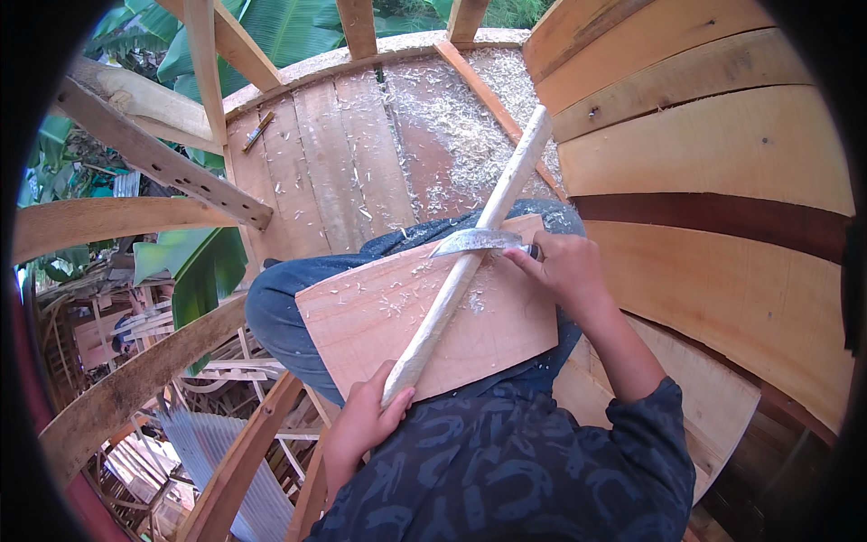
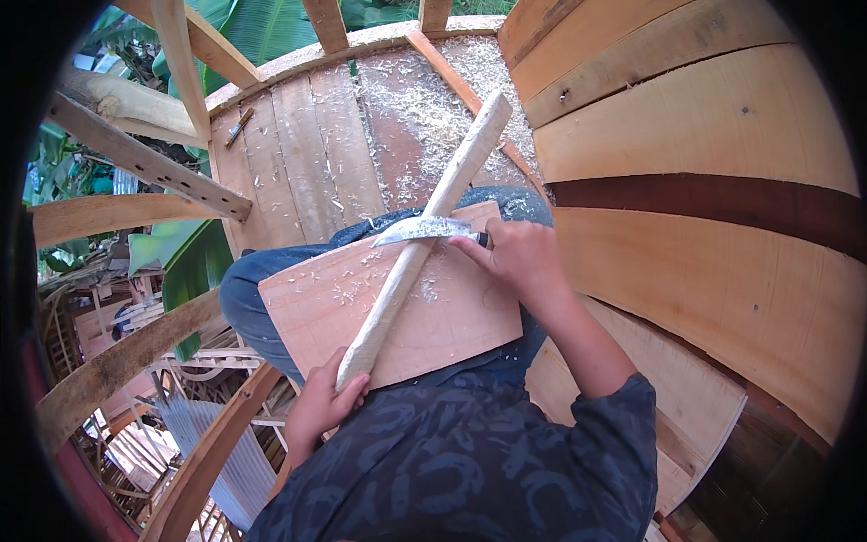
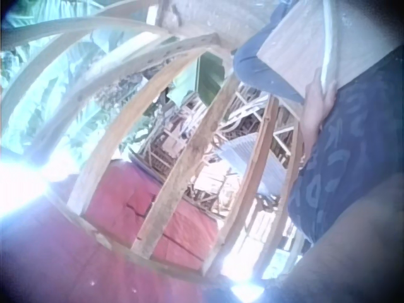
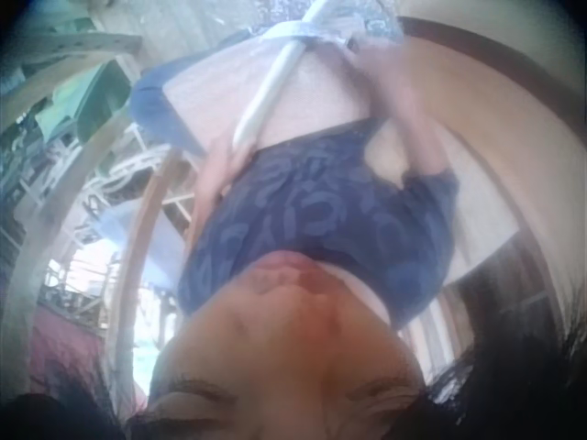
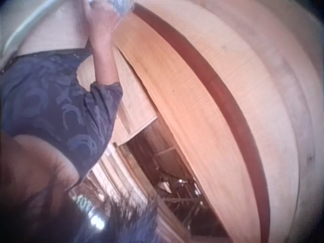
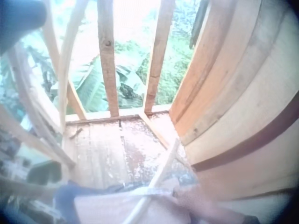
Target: The person sits cross-legged on a wooden platform and uses a curved knife to shave and shape a long, light-colored wooden stick. They hold the stick against a flat wooden board placed on their lap and repeatedly scrape the surface to remove shavings, rotating the stick to work on different sides.
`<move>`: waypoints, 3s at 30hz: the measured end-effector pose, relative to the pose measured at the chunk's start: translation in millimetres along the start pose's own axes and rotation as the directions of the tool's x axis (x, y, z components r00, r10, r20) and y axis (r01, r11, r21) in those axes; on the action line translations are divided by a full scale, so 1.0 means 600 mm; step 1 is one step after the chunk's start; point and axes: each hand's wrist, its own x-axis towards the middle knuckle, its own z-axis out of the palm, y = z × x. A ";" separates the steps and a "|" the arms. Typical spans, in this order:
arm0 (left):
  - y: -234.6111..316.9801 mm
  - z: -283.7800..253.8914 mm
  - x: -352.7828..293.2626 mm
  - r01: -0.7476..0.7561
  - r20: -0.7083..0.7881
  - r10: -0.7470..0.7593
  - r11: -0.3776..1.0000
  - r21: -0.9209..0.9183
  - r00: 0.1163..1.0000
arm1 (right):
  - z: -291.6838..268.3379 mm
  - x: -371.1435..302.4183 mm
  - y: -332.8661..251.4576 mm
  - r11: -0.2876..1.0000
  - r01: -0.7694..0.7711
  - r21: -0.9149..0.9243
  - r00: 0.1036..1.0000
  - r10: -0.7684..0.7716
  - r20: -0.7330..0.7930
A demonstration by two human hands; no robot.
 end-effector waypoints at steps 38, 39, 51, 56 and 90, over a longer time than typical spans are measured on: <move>0.005 0.010 -0.003 0.013 -0.018 -0.012 0.999 0.050 1.000 | 0.005 0.063 0.050 0.990 -0.092 0.107 0.983 0.108 -0.152; 0.003 0.010 -0.004 0.005 -0.023 -0.003 0.997 0.075 1.000 | 0.005 0.070 0.064 0.989 -0.095 0.109 0.981 0.111 -0.158; 0.015 0.011 -0.003 0.051 -0.027 -0.051 0.999 0.011 0.998 | 0.002 0.072 0.080 0.995 -0.041 0.086 0.992 0.051 -0.115; 0.021 0.010 0.000 0.059 -0.009 -0.059 0.998 0.030 0.998 | -0.001 0.057 0.070 0.980 -0.065 0.186 0.995 0.077 -0.060; -0.002 -0.073 -0.059 0.449 -0.148 -0.426 0.872 0.195 0.892 | 0.025 -0.052 0.057 -0.091 -0.521 0.848 0.842 -0.213 0.495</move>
